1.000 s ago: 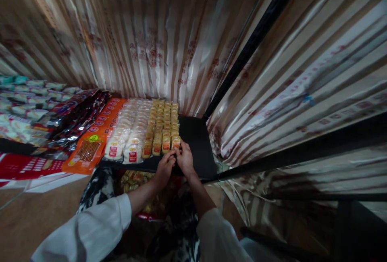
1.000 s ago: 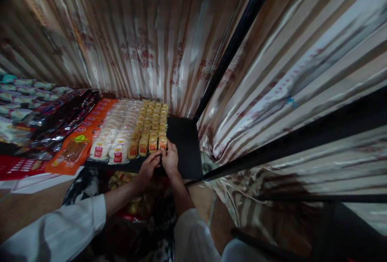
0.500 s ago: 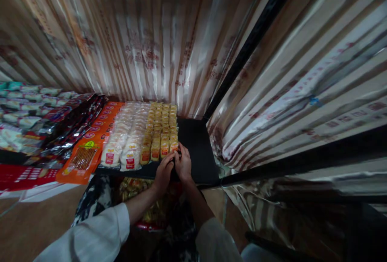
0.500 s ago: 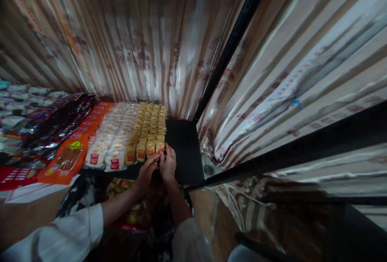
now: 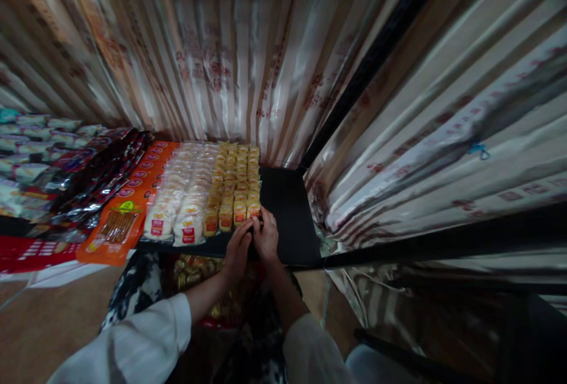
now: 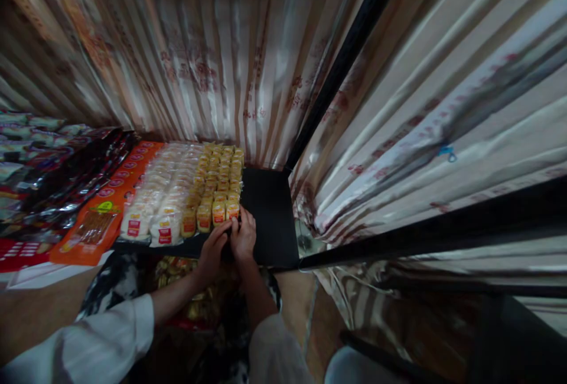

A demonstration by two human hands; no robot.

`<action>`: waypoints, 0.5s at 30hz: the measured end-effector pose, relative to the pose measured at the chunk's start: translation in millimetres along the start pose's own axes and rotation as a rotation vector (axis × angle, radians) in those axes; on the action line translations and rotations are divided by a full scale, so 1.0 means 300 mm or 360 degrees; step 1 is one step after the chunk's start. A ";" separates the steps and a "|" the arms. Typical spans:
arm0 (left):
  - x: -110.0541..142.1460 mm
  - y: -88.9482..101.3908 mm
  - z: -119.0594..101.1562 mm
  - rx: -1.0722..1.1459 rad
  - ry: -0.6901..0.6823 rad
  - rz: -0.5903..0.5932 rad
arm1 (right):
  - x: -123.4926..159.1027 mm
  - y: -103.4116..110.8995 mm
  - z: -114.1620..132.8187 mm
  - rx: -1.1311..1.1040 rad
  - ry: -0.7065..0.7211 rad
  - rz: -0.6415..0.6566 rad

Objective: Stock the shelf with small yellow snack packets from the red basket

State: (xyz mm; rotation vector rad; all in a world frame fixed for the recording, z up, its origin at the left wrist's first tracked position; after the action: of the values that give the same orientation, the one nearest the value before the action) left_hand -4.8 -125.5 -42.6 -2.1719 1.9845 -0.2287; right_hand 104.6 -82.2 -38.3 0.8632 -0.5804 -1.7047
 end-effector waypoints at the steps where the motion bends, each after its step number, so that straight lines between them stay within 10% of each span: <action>1: -0.002 -0.001 -0.002 -0.0015 0.0005 -0.0006 | 0.000 -0.001 -0.001 0.0001 0.0006 -0.0007; 15: 0.167 0.094 -0.059 -0.0565 -0.0118 0.0124 | 0.137 0.108 0.029 -0.0180 -0.0044 -0.0218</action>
State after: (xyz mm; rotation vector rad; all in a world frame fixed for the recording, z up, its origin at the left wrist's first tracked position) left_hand -31.8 -178.5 -32.9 -2.2544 2.1991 0.2299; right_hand 111.0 -131.3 -19.3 0.8150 -0.4472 -1.8575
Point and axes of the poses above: each hand's wrist, its own x-axis away from the middle knuckle, its own y-axis out of the back of the hand, z = x × y, the point moved 7 cm from there along -x, towards the middle knuckle, and after that the axes turned 14 degrees about x, right-handed, at the moved point
